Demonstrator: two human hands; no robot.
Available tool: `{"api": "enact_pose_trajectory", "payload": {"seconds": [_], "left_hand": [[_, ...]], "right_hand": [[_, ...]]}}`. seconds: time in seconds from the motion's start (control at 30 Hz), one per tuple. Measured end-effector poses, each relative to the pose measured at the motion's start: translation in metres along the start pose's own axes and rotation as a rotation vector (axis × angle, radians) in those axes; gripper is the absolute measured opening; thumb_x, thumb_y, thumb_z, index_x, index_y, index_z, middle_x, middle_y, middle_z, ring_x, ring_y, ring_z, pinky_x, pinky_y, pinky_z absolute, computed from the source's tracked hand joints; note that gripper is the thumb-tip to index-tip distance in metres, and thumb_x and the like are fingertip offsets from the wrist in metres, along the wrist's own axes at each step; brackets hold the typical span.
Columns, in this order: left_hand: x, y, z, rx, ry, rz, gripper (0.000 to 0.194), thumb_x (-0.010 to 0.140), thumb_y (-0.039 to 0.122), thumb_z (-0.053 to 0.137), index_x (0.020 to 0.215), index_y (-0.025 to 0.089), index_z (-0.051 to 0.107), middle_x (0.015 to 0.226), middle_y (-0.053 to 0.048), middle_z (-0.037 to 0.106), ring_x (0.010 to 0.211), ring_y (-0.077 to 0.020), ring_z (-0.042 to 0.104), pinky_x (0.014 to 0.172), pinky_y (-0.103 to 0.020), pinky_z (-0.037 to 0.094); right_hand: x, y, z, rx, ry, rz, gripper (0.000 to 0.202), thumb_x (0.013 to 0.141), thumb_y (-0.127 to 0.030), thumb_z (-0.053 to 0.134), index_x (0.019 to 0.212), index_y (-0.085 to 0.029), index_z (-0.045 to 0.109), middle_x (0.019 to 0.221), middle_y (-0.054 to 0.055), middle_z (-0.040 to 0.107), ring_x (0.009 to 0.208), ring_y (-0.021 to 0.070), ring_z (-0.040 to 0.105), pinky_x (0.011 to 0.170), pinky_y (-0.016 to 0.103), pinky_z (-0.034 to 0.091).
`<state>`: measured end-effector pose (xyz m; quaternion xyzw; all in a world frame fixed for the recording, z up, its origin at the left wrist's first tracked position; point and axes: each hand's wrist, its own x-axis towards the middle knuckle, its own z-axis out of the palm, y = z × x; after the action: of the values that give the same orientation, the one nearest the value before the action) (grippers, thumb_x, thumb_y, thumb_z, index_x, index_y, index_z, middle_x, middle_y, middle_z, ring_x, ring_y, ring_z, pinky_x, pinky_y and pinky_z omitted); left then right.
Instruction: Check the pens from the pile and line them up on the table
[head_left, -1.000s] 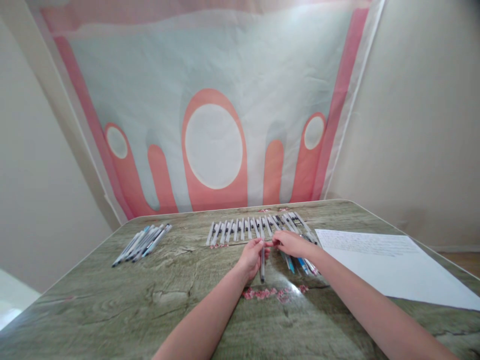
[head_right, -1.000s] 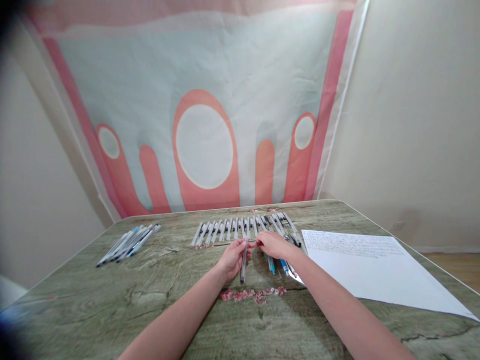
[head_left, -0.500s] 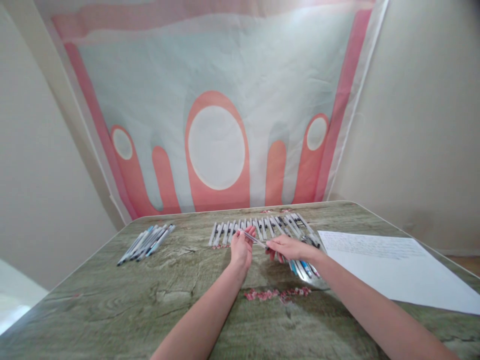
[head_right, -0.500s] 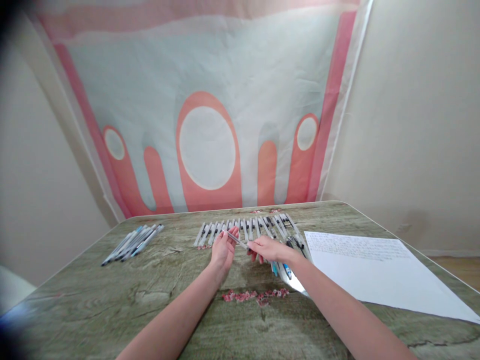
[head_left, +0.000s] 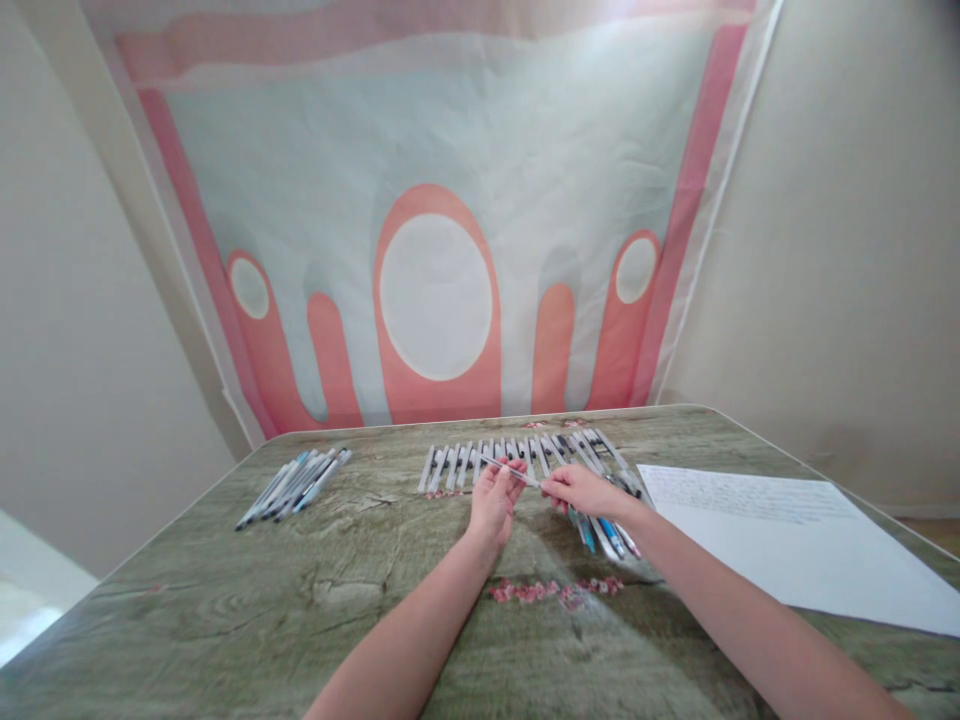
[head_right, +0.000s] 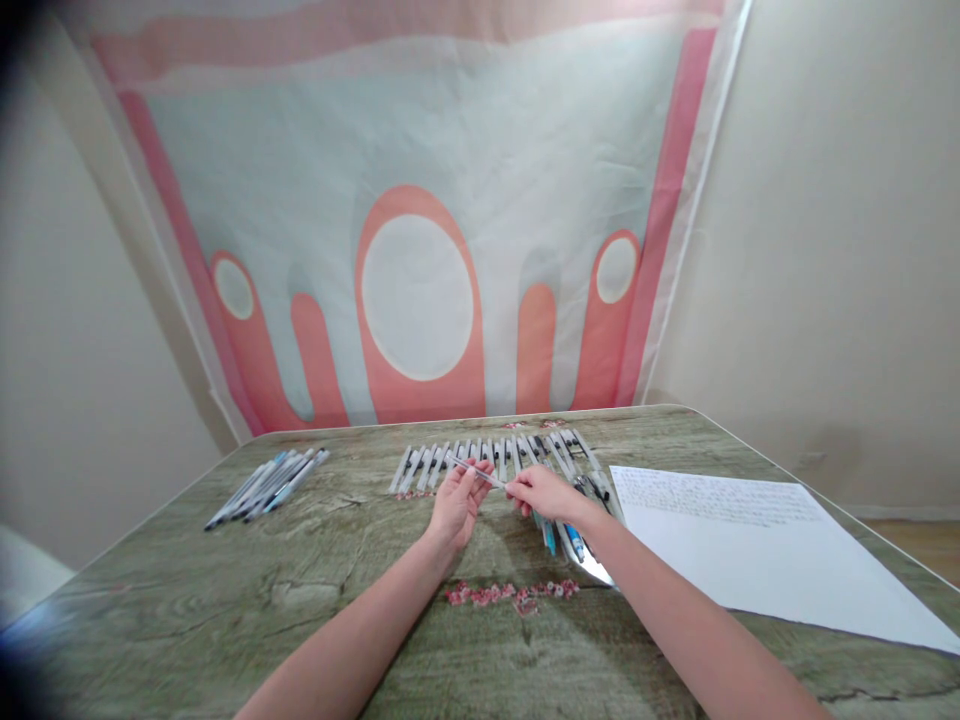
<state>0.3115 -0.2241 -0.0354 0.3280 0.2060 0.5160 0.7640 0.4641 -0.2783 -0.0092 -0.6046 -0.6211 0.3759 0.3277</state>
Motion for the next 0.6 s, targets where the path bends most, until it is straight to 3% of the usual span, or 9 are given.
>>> {"api": "enact_pose_trajectory", "payload": {"seconds": [0.27, 0.37, 0.47, 0.6], "left_hand": [[0.0008, 0.0027, 0.0000, 0.040, 0.049, 0.016, 0.022, 0.069, 0.025, 0.062, 0.080, 0.015, 0.045, 0.084, -0.006, 0.063, 0.082, -0.0137, 0.061, 0.081, -0.031, 0.044], [0.0009, 0.0032, 0.0006, 0.033, 0.043, 0.020, 0.024, 0.068, 0.026, 0.063, 0.078, 0.016, 0.044, 0.083, -0.005, 0.063, 0.081, -0.0133, 0.061, 0.080, -0.031, 0.045], [0.0006, 0.0037, 0.0012, 0.032, 0.044, 0.017, 0.024, 0.067, 0.026, 0.063, 0.078, 0.015, 0.044, 0.083, -0.005, 0.063, 0.081, -0.0131, 0.061, 0.080, -0.030, 0.045], [0.0001, 0.0045, 0.0026, 0.024, 0.053, 0.021, 0.024, 0.067, 0.027, 0.064, 0.076, 0.015, 0.044, 0.082, -0.006, 0.064, 0.079, -0.0127, 0.061, 0.079, -0.028, 0.045]], "right_hand": [[-0.0008, -0.0024, -0.0039, -0.008, 0.079, -0.053, 0.029, 0.069, -0.042, 0.056, 0.073, -0.012, 0.056, 0.056, 0.001, 0.060, 0.047, 0.0089, 0.052, 0.041, 0.016, 0.035], [-0.0006, -0.0032, -0.0034, 0.030, 0.015, -0.017, 0.041, 0.076, -0.050, 0.042, 0.076, -0.012, 0.057, 0.066, 0.004, 0.063, 0.047, 0.0088, 0.053, 0.037, 0.016, 0.033], [-0.0005, -0.0033, -0.0018, 0.055, -0.032, -0.034, 0.047, 0.079, -0.053, 0.035, 0.073, -0.011, 0.057, 0.061, 0.003, 0.061, 0.046, 0.0087, 0.052, 0.041, 0.018, 0.037], [0.0003, -0.0021, -0.0032, -0.025, 0.101, -0.115, 0.038, 0.070, -0.050, 0.052, 0.069, -0.013, 0.055, 0.056, 0.000, 0.058, 0.049, 0.0086, 0.051, 0.048, 0.019, 0.039]]}}
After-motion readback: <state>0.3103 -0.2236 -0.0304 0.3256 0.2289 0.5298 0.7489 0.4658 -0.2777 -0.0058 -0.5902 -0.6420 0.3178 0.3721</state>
